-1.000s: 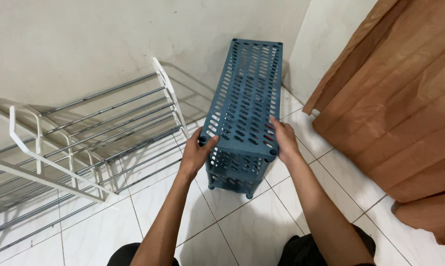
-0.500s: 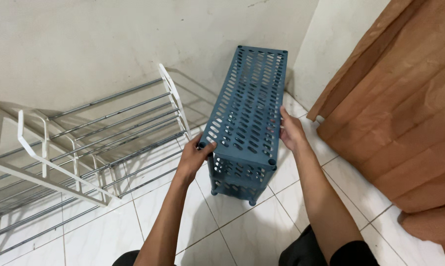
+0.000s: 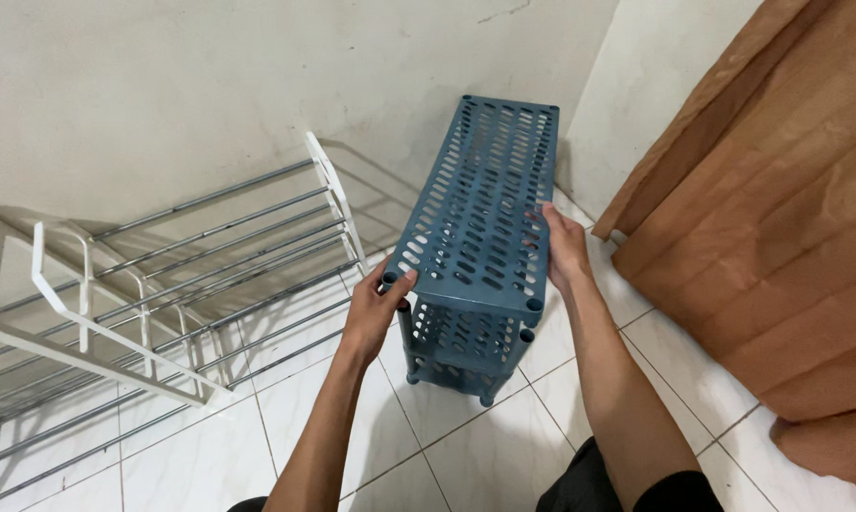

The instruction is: The person disassembles a blue plastic two-tier storage rack by hand. They remove the top shelf, then pull out each of the four vertical support legs from the bottom shelf, leaving the frame and shelves separated on the floor.

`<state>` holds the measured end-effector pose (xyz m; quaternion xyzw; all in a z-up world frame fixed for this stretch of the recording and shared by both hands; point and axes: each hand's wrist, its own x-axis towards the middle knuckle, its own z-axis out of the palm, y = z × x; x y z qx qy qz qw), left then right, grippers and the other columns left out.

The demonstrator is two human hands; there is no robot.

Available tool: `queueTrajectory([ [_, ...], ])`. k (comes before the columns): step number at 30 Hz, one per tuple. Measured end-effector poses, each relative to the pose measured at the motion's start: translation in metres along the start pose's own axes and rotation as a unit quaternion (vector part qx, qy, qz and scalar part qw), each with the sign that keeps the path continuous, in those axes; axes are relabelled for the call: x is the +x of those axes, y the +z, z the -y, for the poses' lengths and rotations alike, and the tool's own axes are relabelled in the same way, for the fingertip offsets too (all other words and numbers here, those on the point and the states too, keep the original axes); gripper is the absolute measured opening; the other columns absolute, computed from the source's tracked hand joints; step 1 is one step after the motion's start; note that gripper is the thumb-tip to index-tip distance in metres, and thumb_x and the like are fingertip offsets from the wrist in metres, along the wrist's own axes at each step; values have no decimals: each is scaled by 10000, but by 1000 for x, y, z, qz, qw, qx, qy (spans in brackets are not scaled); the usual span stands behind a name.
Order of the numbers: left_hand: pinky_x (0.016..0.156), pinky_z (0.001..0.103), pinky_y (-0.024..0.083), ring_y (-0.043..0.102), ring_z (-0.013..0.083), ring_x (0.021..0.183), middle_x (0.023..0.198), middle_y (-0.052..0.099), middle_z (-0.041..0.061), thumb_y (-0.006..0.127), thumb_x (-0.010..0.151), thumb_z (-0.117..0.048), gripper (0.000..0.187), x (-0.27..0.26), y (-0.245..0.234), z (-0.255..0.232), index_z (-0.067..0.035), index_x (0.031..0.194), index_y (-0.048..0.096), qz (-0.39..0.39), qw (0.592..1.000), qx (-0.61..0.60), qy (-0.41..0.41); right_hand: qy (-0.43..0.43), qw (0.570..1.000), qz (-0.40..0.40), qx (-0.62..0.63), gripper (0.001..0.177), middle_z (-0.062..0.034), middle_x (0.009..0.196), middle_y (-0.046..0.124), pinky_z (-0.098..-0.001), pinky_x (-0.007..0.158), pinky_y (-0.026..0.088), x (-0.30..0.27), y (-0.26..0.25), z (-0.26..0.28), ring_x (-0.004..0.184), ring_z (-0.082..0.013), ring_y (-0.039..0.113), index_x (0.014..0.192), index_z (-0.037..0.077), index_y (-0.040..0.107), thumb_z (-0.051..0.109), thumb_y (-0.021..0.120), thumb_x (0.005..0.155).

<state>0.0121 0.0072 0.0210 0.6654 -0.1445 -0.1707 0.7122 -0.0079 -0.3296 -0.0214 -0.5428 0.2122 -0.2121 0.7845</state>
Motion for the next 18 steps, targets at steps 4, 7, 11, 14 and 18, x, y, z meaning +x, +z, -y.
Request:
queueTrajectory([
  [4, 763, 278, 507, 593, 106, 862, 993, 699, 33, 689, 934, -267, 586, 5, -3, 0, -36, 1458, 565, -21, 999, -38, 13, -9, 1000, 11, 12, 390, -96, 1070, 722, -327, 686, 564, -5, 3, -3, 820, -160, 667, 1196, -33, 676, 317, 567, 1060],
  [7, 826, 277, 532, 649, 112, 958, 1100, 720, 25, 655, 944, -240, 567, 13, -8, 4, -41, 1456, 518, -25, 996, -86, -8, -28, 997, 45, 49, 397, -109, 1090, 731, -318, 769, 604, -8, 9, -3, 893, -161, 704, 1192, -53, 677, 303, 565, 1059],
  [11, 767, 322, 513, 624, 147, 910, 1066, 714, 62, 642, 955, -236, 500, 16, -8, 19, -15, 1400, 583, -39, 999, -23, -15, -14, 999, 30, -19, 395, -116, 1088, 719, -320, 748, 595, -17, 19, 5, 895, -176, 708, 1222, -51, 655, 296, 575, 1051],
  [14, 790, 311, 524, 637, 145, 911, 1055, 720, 67, 640, 970, -270, 494, 18, -8, 27, -19, 1392, 580, -47, 999, 4, -19, -34, 998, 57, -8, 393, -106, 1138, 708, -326, 717, 567, -21, 21, 14, 913, -180, 696, 1273, -26, 628, 286, 582, 1039],
  [18, 786, 306, 524, 627, 148, 889, 1027, 714, 77, 659, 963, -293, 547, 13, -7, 28, -20, 1424, 549, -42, 999, 25, -13, 6, 998, 54, -4, 397, -106, 1176, 696, -358, 757, 585, -25, 17, 16, 942, -214, 682, 1296, -20, 620, 264, 587, 1021],
])
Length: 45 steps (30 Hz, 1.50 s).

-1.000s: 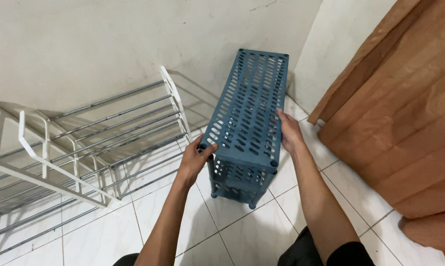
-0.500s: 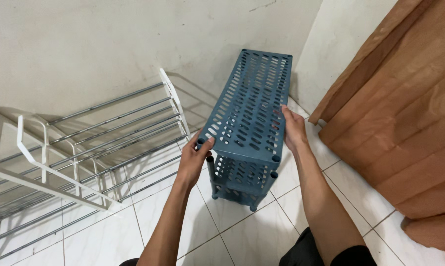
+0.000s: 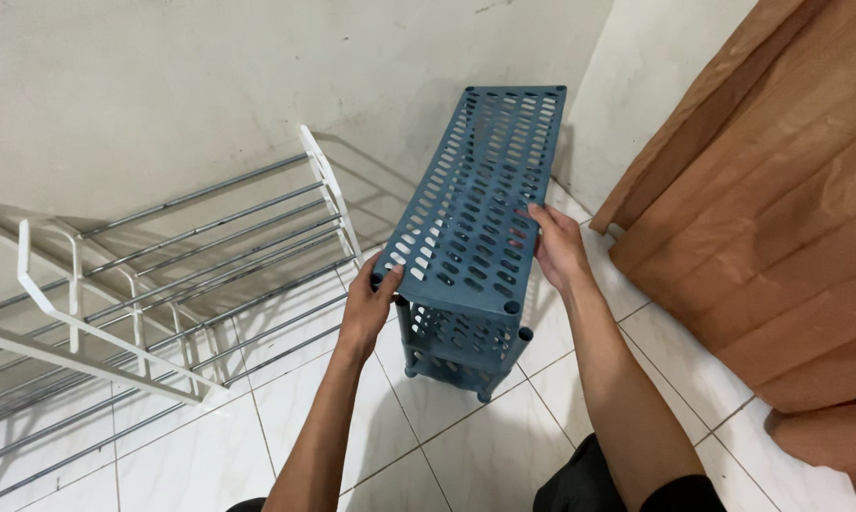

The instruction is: The person disassembles a blue plastic two-tier storage rack by hand. They remove the top shelf, then pull out each of the four vertical support legs from the bottom shelf, leaving the frame and shelves separated on the floor.

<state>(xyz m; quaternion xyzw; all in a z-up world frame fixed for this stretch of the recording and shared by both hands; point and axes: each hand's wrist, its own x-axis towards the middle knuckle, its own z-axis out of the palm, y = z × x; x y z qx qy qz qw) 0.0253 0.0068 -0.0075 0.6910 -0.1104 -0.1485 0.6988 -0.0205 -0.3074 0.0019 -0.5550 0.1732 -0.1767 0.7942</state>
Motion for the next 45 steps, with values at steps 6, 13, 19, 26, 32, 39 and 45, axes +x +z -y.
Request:
queueTrajectory([
  [6, 771, 288, 532, 642, 143, 872, 1037, 709, 93, 679, 948, -277, 614, -7, 10, -14, -42, 1485, 498, -1, 999, 38, 11, 68, 997, -16, -44, 419, -91, 1208, 692, -364, 866, 595, -3, -5, -14, 1039, -203, 693, 1352, 35, 569, 297, 571, 1025],
  [13, 817, 268, 538, 659, 105, 950, 1123, 718, 33, 700, 956, -267, 635, -1, 8, -23, -46, 1508, 475, 5, 995, 4, 101, 64, 997, -15, 41, 363, -71, 1177, 693, -347, 818, 594, -3, -4, -8, 988, -212, 716, 1325, 81, 589, 278, 586, 1020],
  [19, 936, 404, 516, 590, 257, 1141, 1328, 569, 201, 693, 973, -303, 634, 0, 25, -5, 1, 1480, 464, -54, 968, 143, 201, 7, 998, -40, 51, 324, -54, 1117, 678, -307, 694, 505, -1, -17, -14, 916, -218, 697, 1295, 82, 611, 271, 609, 1032],
  [26, 990, 527, 445, 526, 438, 1165, 1286, 527, 294, 665, 962, -265, 748, -27, 43, 21, -9, 1552, 281, -92, 917, 356, 155, 22, 996, -62, 66, 313, -63, 1142, 660, -352, 820, 536, 3, -60, -12, 999, -235, 699, 1301, 111, 573, 273, 575, 1033],
  [32, 794, 543, 556, 662, 516, 955, 1171, 579, 354, 566, 946, -16, 509, -26, 26, 51, -15, 1427, 400, -40, 912, 406, 46, 43, 992, -86, 80, 348, -92, 1120, 684, -370, 824, 619, -5, -85, -8, 971, -258, 735, 1315, 51, 553, 252, 584, 1032],
  [39, 762, 543, 527, 671, 489, 905, 985, 671, 309, 594, 914, 10, 151, 11, -4, 70, 59, 1055, 569, -124, 914, 370, 113, 58, 990, -107, 65, 344, -73, 1104, 660, -323, 806, 632, -19, -84, 1, 956, -234, 740, 1327, 65, 534, 255, 566, 1042],
  [45, 790, 535, 518, 668, 475, 946, 1031, 693, 301, 638, 875, 1, 271, 36, -37, 72, 64, 1135, 592, -213, 917, 313, 126, 51, 994, -91, 24, 331, -40, 1092, 645, -286, 762, 597, -13, -83, -10, 930, -161, 684, 1337, 78, 555, 274, 575, 1071],
])
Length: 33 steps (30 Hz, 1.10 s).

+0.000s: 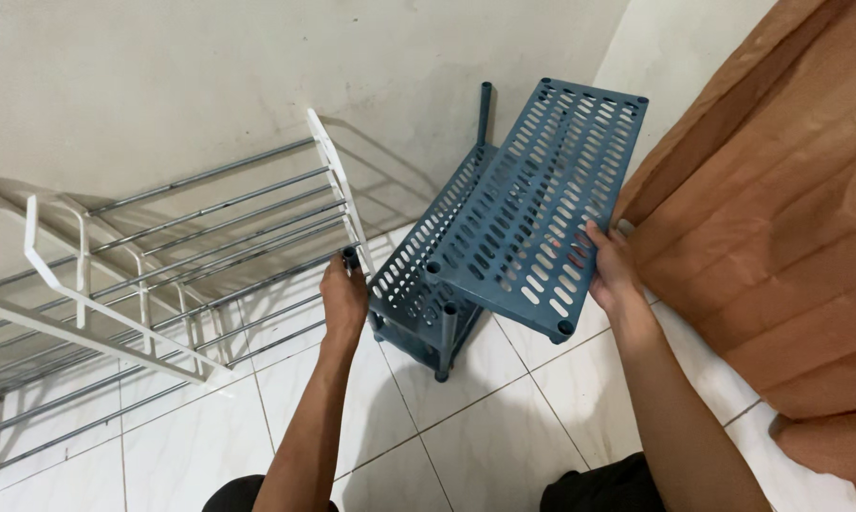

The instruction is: The person disassembles a blue plastic two-tier storage rack by hand. They remove the top shelf, then pull out each of the four vertical support legs from the bottom shelf, leaving the frame and shelves separated on the floor.

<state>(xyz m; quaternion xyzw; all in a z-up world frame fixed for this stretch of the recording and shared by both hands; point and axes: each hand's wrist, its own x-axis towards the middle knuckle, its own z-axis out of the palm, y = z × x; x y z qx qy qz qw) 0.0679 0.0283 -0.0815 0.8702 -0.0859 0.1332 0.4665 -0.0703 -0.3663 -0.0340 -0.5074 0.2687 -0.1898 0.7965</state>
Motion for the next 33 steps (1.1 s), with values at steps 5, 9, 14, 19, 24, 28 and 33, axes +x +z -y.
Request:
queueTrajectory([
  [5, 977, 503, 458, 566, 490, 1133, 1282, 534, 374, 744, 893, -191, 785, -2, 13, -2, 119, 1455, 291, 1, 999, -35, -3, 1, 1000, 6, -9, 316, -30, 1074, 659, -289, 747, 579, 1, 8, -6, 950, -178, 670, 1326, 89, 558, 270, 578, 1067],
  [9, 1207, 482, 218, 189, 543, 1483, 1571, 206, 450, 758, 952, -324, 976, -44, 24, -34, 177, 1536, 158, 18, 994, -62, 90, 11, 1000, 2, -6, 326, -33, 1077, 652, -293, 765, 586, -5, 20, -1, 968, -212, 708, 1325, 100, 529, 273, 540, 1049],
  [14, 1097, 490, 412, 478, 486, 1326, 1431, 446, 368, 707, 961, -386, 825, -102, 1, -85, 66, 1502, 278, 268, 959, -86, 30, 11, 1000, 7, 17, 349, -66, 1120, 656, -312, 817, 586, -5, 25, 0, 984, -226, 709, 1337, 60, 533, 271, 537, 1059],
  [19, 871, 483, 578, 689, 483, 1033, 1259, 642, 305, 608, 981, -162, 445, -102, -21, -97, -42, 1391, 486, 284, 953, -21, 101, -19, 999, 28, 21, 339, -89, 1183, 631, -336, 843, 558, 0, 23, -3, 1012, -224, 703, 1363, 44, 543, 257, 556, 1099],
  [24, 771, 487, 581, 726, 447, 937, 1018, 715, 285, 657, 909, -70, 371, -87, -31, -78, -26, 1241, 496, 265, 960, -55, 79, -17, 999, 32, 20, 320, -100, 1180, 670, -373, 896, 616, -9, 26, -1, 1004, -208, 714, 1333, 46, 540, 225, 511, 1069],
  [28, 796, 501, 569, 705, 464, 958, 1017, 714, 301, 674, 865, -27, 355, -81, -44, -68, -17, 1185, 520, 225, 972, -42, 52, -13, 1000, 26, -2, 308, -84, 1134, 669, -351, 851, 609, -12, 29, -1, 996, -217, 709, 1329, 48, 542, 217, 506, 1074],
  [33, 801, 505, 566, 705, 462, 947, 1002, 712, 292, 667, 865, -28, 353, -79, -56, -71, -15, 1186, 523, 224, 974, -23, 30, -20, 999, 49, 0, 304, -62, 1113, 639, -310, 797, 574, -14, 33, -1, 979, -189, 689, 1344, 45, 551, 226, 520, 1101],
])
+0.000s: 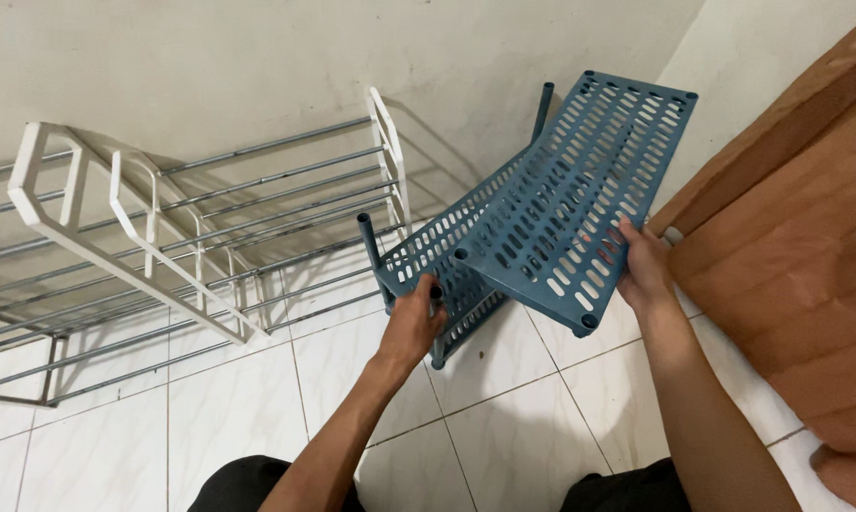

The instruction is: The person disassembles a blue plastic two-tier storage rack by hand. They remove the top shelf, then pull out each of the four vertical support legs from the bottom shelf, leaving the frame and shelves separated on the floor.

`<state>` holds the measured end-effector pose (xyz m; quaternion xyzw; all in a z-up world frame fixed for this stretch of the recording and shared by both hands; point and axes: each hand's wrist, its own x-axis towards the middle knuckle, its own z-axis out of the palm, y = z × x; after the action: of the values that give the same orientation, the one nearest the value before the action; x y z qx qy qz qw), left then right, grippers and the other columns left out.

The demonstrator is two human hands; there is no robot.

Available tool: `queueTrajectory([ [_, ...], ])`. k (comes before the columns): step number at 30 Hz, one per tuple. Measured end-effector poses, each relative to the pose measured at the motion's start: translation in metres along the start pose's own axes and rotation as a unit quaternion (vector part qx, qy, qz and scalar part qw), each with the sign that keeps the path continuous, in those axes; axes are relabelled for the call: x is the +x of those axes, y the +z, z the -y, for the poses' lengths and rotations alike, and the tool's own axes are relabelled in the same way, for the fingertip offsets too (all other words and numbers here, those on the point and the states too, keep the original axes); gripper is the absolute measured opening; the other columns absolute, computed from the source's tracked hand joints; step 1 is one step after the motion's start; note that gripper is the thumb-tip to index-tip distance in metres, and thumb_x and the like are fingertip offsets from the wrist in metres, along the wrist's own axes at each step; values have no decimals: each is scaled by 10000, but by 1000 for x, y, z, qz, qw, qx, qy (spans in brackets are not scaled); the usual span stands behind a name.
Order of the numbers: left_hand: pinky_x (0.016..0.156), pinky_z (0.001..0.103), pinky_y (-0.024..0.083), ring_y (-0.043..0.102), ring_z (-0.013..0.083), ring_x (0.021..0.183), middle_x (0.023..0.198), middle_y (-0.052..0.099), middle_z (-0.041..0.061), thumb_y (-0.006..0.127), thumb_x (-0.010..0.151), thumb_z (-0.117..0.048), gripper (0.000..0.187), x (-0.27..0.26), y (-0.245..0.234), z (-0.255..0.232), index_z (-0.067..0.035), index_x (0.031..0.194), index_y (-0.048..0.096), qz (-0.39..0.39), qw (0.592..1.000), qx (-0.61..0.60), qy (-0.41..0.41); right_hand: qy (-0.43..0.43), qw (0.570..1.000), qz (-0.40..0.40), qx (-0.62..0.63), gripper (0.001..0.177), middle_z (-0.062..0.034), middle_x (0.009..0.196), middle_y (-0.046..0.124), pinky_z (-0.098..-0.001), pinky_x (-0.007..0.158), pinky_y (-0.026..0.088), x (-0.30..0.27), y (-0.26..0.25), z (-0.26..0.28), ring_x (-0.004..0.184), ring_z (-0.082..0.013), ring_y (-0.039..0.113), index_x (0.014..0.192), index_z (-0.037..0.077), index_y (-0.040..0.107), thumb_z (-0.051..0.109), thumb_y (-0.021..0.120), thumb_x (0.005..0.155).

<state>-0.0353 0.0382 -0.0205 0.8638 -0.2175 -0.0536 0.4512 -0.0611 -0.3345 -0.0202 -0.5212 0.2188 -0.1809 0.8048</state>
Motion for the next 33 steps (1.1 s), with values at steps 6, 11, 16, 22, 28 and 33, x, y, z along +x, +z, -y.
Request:
queueTrajectory([
  [6, 902, 511, 531, 633, 479, 1100, 1227, 634, 294, 671, 869, -61, 518, -5, -2, -16, -48, 1346, 469, -13, 1000, 13, 3, 5, 1000, 9, -26, 308, -69, 1149, 633, -339, 825, 557, -14, 19, 3, 965, -201, 681, 1325, 83, 542, 248, 505, 1067],
  [11, 1129, 571, 314, 285, 552, 1404, 1512, 314, 342, 760, 805, -92, 726, -13, 6, -30, -105, 1462, 450, -54, 979, 113, 160, 7, 999, 15, -42, 341, -72, 1188, 643, -358, 852, 554, -31, 32, 9, 995, -244, 695, 1356, 83, 539, 263, 499, 1070],
  [16, 1222, 611, 237, 260, 483, 1506, 1612, 312, 238, 714, 887, -46, 601, -13, 14, -38, -266, 1433, 592, -71, 935, 182, 296, -8, 999, 42, -32, 349, -77, 1203, 627, -367, 846, 543, -41, 39, 17, 989, -260, 686, 1382, 103, 511, 272, 484, 1078],
  [22, 1218, 558, 302, 236, 509, 1513, 1629, 291, 262, 620, 792, 21, 577, -5, 19, -43, -253, 1297, 671, -112, 955, 123, 247, -6, 1000, 9, -7, 346, -50, 1214, 638, -374, 908, 539, -48, 39, 24, 1026, -212, 674, 1381, 131, 502, 281, 471, 1071],
  [28, 1112, 427, 441, 505, 405, 1353, 1497, 449, 253, 628, 994, -211, 490, 14, 21, -43, -7, 1421, 502, -116, 986, -107, 53, -6, 1000, -17, -14, 407, -55, 1287, 580, -396, 931, 525, -61, 32, 20, 1113, -225, 616, 1406, 147, 508, 365, 466, 1064],
  [33, 982, 413, 524, 667, 339, 1185, 1298, 667, 226, 715, 916, -254, 554, 20, 20, -44, 3, 1382, 563, -74, 991, -110, 34, 19, 996, -78, -30, 443, -35, 1339, 561, -406, 959, 515, -72, 18, 20, 1169, -244, 581, 1434, 185, 482, 406, 440, 1052],
])
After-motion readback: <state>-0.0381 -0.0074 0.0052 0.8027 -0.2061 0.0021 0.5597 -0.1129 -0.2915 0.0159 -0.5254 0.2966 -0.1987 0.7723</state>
